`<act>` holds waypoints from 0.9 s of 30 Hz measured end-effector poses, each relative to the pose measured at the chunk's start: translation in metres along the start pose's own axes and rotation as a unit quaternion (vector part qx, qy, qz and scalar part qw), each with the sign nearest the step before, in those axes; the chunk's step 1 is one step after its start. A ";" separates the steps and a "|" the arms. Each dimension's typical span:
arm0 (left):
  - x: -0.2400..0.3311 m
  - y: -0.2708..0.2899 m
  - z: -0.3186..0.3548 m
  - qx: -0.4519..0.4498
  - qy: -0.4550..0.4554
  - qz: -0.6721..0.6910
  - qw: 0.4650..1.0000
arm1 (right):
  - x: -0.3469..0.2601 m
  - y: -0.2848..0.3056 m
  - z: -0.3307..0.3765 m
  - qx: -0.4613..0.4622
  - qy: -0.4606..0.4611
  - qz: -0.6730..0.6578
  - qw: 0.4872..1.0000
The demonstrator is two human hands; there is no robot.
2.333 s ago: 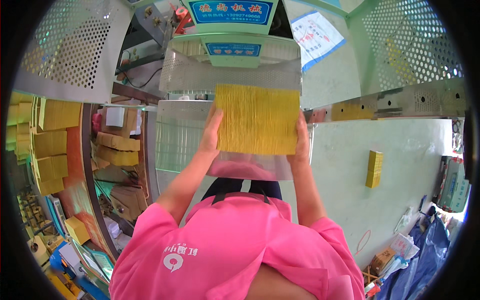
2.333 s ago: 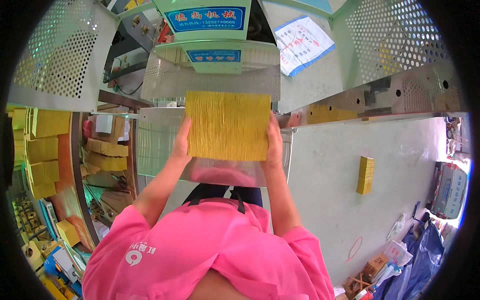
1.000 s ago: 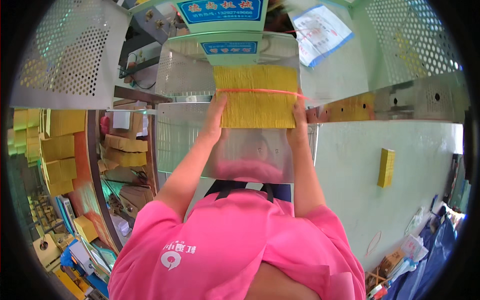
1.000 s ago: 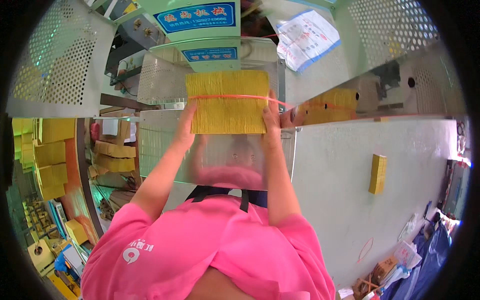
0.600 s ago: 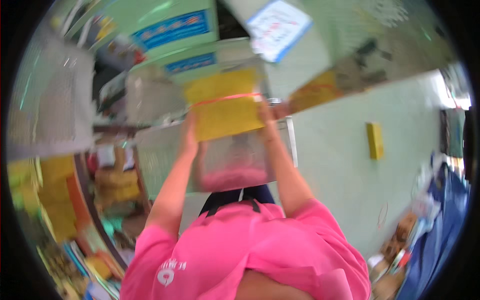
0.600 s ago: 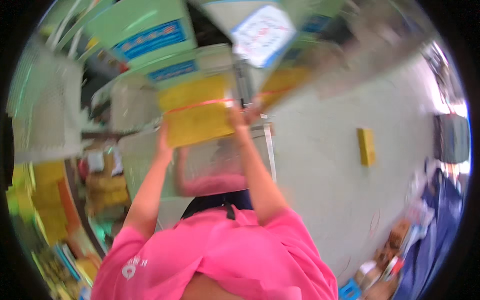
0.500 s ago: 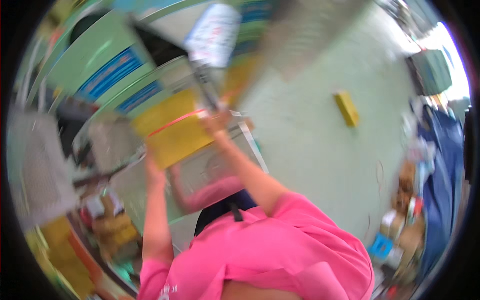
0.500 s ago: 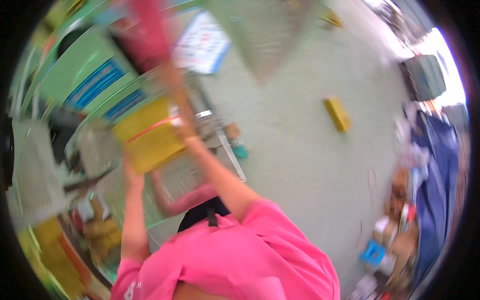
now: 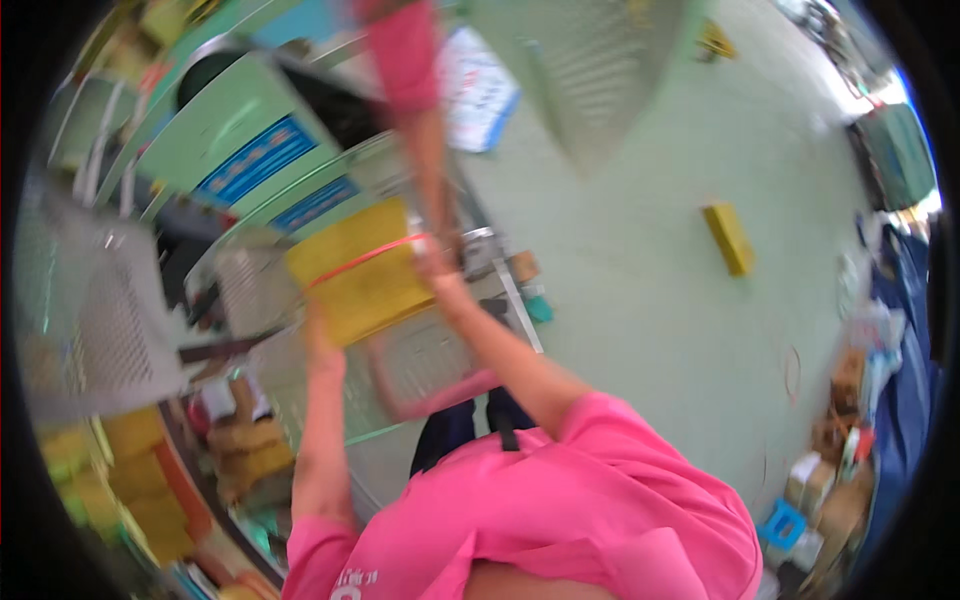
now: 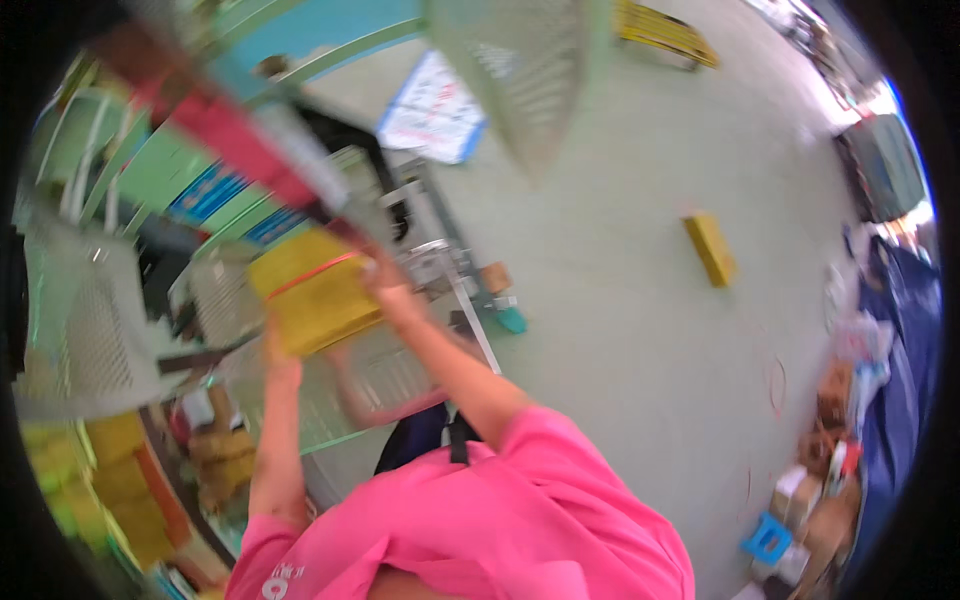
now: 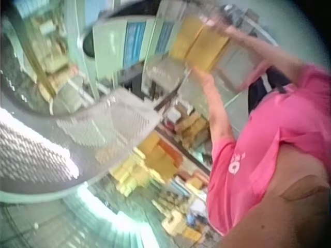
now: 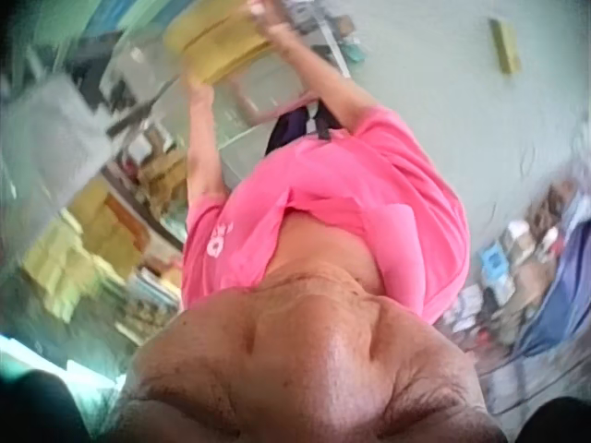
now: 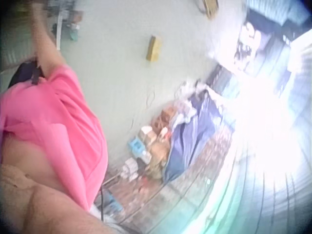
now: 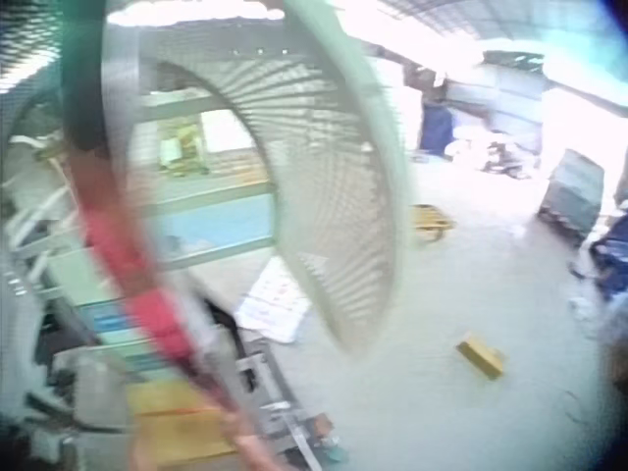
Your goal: Package and weigh bundles of paper products using a strapping machine and an electronic scale.
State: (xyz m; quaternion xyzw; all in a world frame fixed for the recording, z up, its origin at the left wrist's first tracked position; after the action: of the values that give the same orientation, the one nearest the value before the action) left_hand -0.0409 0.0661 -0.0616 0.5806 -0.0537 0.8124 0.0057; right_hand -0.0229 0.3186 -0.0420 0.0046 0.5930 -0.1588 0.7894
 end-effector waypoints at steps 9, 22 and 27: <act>0.021 0.042 0.096 -0.074 -0.007 -0.185 0.980 | 0.023 0.044 0.123 0.052 0.074 -0.086 0.992; -0.012 -0.013 0.063 -0.057 0.096 0.163 0.980 | 0.058 0.024 0.086 0.134 0.110 -0.069 0.982; -0.012 -0.075 0.132 -0.043 0.198 -0.014 0.979 | 0.049 0.086 0.197 0.191 -0.011 -0.283 0.940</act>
State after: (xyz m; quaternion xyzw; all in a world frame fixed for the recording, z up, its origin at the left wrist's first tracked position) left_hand 0.0926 0.1285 -0.0246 0.4078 -0.0783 0.9082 0.0521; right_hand 0.1954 0.3501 -0.0448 -0.0144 0.5197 -0.4861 0.7025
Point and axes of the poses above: each hand's wrist, its own z-axis away from the middle knuckle, its own y-axis out of the back of the hand, x = y × z, the point moved 2 cm from there along -z, towards the middle knuckle, and after that the axes turned 12 degrees about -z, right-handed, at the moved point
